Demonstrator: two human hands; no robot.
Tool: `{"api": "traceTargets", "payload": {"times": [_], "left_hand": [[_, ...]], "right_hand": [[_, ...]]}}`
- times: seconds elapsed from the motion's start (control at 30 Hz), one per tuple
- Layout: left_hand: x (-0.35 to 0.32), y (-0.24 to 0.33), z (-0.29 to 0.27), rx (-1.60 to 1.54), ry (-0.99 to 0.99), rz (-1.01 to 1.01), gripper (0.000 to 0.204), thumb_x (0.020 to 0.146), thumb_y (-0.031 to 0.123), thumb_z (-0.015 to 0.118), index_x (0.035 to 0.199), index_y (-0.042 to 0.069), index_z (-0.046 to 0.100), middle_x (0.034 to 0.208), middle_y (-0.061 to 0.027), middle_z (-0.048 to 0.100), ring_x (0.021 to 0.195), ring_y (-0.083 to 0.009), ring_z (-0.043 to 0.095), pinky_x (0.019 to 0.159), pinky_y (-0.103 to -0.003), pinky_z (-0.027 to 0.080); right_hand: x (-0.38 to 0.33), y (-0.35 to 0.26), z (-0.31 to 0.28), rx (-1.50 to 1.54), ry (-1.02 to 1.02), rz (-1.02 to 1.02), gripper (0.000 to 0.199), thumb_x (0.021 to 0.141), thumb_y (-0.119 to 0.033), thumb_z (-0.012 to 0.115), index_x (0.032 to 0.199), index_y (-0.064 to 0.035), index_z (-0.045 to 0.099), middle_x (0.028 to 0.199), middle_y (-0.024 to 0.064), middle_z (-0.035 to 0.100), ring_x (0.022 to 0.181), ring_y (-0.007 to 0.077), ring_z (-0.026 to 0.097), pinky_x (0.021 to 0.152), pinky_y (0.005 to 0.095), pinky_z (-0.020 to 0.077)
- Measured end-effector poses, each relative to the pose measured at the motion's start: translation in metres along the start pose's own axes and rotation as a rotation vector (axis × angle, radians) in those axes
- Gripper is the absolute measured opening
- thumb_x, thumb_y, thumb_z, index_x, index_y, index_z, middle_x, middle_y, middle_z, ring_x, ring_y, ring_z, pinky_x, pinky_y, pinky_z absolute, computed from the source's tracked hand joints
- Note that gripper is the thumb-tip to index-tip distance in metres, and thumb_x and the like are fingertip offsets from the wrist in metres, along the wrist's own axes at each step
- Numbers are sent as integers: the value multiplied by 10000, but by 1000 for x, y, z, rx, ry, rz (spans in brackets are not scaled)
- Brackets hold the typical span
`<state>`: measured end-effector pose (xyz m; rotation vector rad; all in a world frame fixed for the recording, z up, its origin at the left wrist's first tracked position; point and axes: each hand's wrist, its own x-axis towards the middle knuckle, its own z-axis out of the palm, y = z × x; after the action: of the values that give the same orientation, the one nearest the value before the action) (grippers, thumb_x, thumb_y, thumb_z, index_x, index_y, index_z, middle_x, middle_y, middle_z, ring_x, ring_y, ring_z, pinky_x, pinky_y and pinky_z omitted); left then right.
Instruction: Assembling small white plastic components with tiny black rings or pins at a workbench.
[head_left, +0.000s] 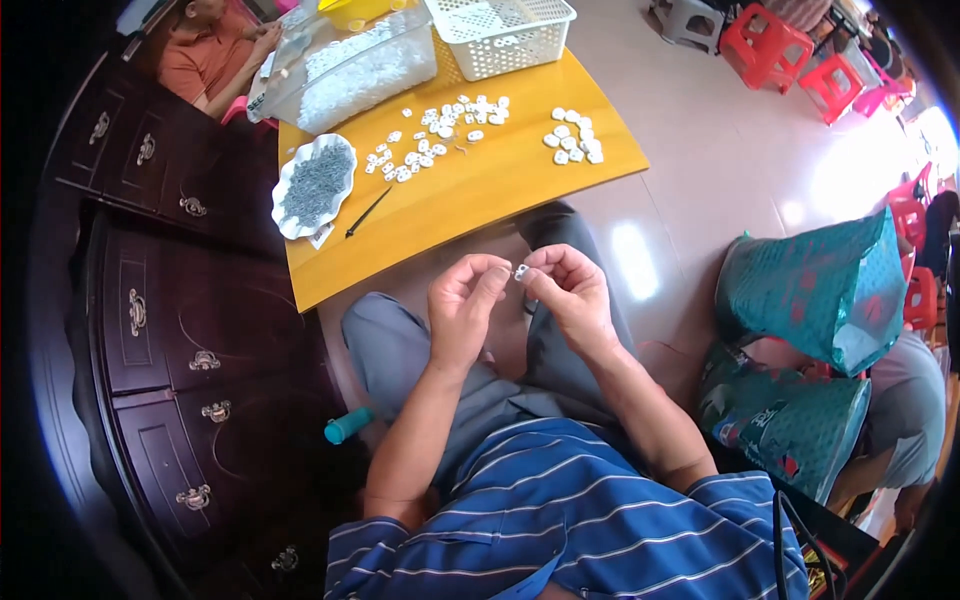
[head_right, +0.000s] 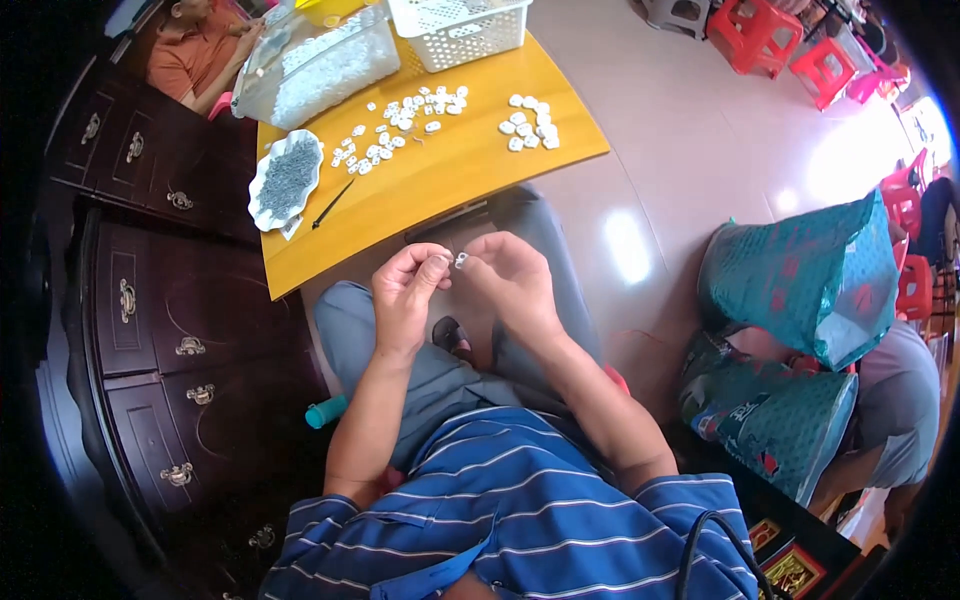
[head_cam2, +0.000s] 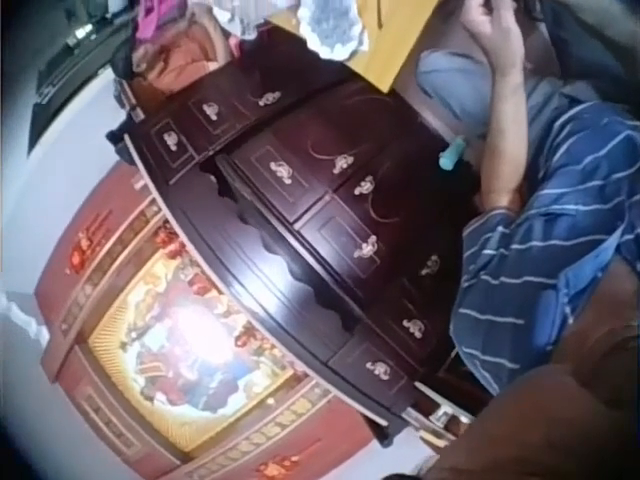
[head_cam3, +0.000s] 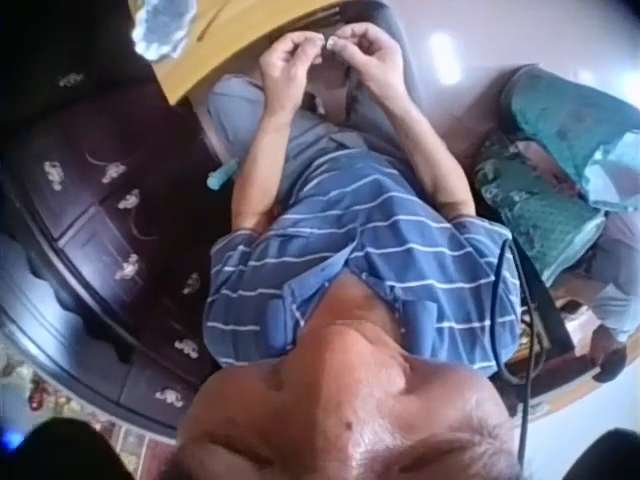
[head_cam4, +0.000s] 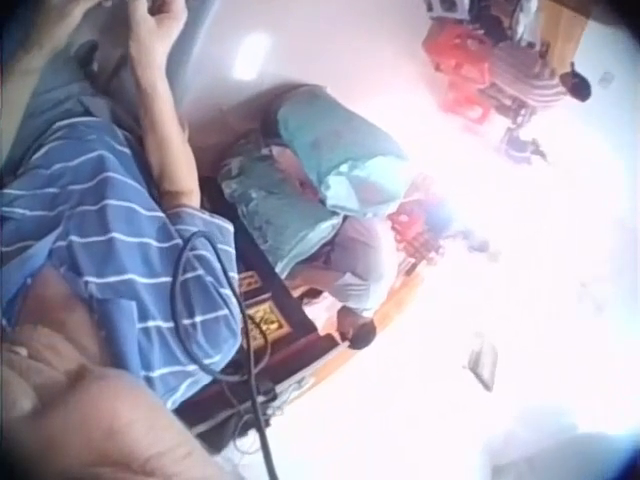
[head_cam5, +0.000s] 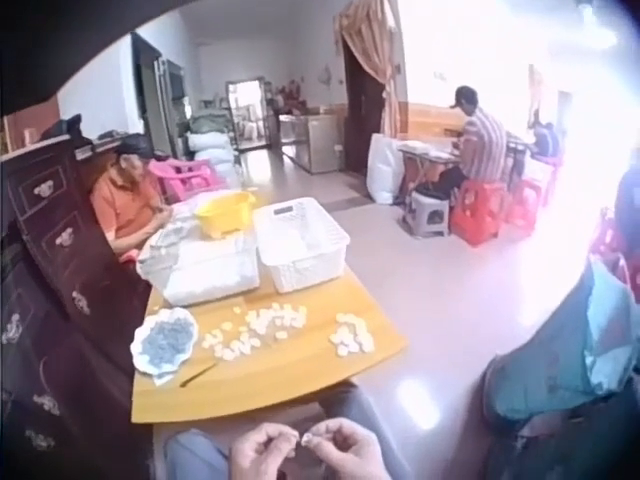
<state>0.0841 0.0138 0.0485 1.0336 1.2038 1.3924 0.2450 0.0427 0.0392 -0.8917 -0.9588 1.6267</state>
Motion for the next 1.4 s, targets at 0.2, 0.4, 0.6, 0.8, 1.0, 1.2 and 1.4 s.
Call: {"api": "traceTargets", "payload": {"times": [0.2, 0.4, 0.6, 0.8, 1.0, 1.2, 1.4], "left_hand": [[1, -2, 3, 22, 17, -26, 119, 999, 123, 688, 1031, 15, 727, 925, -6, 696, 804, -76, 622, 751, -249, 545], [3, -2, 8, -17, 25, -30, 102, 994, 113, 693, 1011, 17, 724, 876, 21, 682, 772, -54, 587, 708, -212, 492], [6, -5, 9, -12, 11, -16, 106, 997, 115, 689, 1008, 15, 723, 870, 23, 675, 763, -53, 583, 706, -215, 492], [7, -5, 10, -7, 5, -10, 107, 997, 115, 689, 992, 13, 722, 855, 22, 669, 755, -56, 577, 699, -214, 486], [7, -5, 9, 53, -5, 8, 97, 991, 104, 696, 990, 11, 723, 870, 2, 688, 760, -66, 599, 720, -232, 511], [7, -4, 9, 257, 8, 85, 75, 972, 81, 710, 961, 8, 726, 818, 24, 687, 721, -33, 573, 661, -208, 475], [6, -3, 13, 291, 6, 92, 92, 983, 102, 707, 968, 14, 726, 842, 24, 682, 705, -43, 573, 655, -197, 488]], "right_hand": [[0, -1, -4, -41, 5, 49, 88, 951, -10, 700, 1025, -42, 665, 900, -38, 664, 782, 21, 580, 707, 190, 471], [1, 1, -4, -17, -7, 32, 92, 954, -20, 706, 1037, -38, 670, 900, -46, 660, 779, 15, 573, 703, 178, 461], [2, 4, -8, -18, -4, 15, 92, 957, -22, 704, 1042, -37, 672, 909, -42, 667, 796, 18, 586, 710, 179, 467], [2, 3, -8, -17, -4, 21, 102, 959, -23, 703, 1054, -35, 669, 943, -28, 675, 831, 24, 610, 745, 182, 491], [2, 1, -8, -19, -2, 3, 113, 956, -15, 704, 1060, -37, 668, 946, -32, 674, 834, 20, 609, 753, 176, 490], [1, 5, -6, -80, 42, -37, 115, 943, 5, 710, 1033, -40, 654, 900, -57, 646, 802, 0, 576, 735, 164, 470], [-3, 4, -2, -36, 90, -24, 114, 941, 14, 709, 1010, -41, 636, 890, -56, 633, 790, 1, 562, 722, 166, 457]]}}
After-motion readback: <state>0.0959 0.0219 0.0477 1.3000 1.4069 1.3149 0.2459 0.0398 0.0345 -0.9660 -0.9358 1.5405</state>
